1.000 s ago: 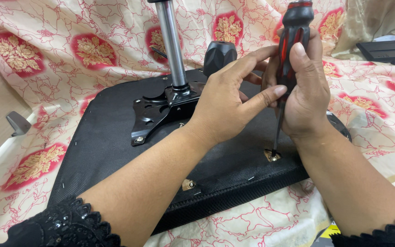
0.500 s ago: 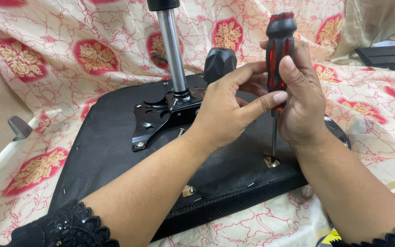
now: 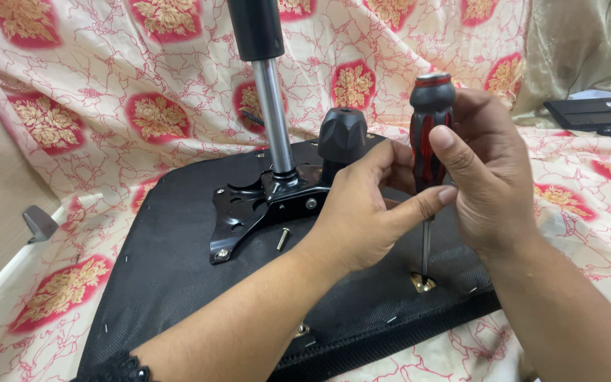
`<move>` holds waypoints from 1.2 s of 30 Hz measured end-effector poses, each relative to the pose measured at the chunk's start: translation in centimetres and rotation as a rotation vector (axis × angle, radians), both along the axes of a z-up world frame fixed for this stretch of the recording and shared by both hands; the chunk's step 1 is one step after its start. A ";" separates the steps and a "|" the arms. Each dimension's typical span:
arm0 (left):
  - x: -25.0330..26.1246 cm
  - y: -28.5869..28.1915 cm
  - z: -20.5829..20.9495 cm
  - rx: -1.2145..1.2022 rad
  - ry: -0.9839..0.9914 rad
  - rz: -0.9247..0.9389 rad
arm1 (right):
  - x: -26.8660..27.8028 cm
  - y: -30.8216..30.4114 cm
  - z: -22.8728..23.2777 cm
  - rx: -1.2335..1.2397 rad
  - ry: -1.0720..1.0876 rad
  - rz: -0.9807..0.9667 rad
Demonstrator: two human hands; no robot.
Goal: The person uses a screwdriver to tighten screws that attach a metal chair base to the underside of a black chair seat. The person works on multiple screws around the seat base, securing the base to the seat.
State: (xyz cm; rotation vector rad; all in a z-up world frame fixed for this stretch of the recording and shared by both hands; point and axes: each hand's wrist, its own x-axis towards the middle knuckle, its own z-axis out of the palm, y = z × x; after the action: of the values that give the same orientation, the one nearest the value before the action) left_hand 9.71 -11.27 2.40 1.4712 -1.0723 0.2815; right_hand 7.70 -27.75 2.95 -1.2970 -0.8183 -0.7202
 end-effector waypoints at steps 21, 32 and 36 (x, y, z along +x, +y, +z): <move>1.4 0.8 5.8 0.066 -0.212 0.037 | 1.5 -4.2 0.8 -0.077 0.168 0.082; 3.8 0.3 7.9 0.122 0.124 -0.597 | 2.7 -6.4 -0.5 -0.056 0.266 0.192; 3.3 -0.1 6.7 0.074 0.111 -0.454 | 4.9 -9.1 -0.9 -0.122 0.233 0.181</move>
State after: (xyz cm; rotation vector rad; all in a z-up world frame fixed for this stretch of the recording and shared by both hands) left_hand 13.02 -11.36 9.09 1.2495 -1.2997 -0.1601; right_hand 12.57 -36.81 2.06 -1.3666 -0.7863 -0.3719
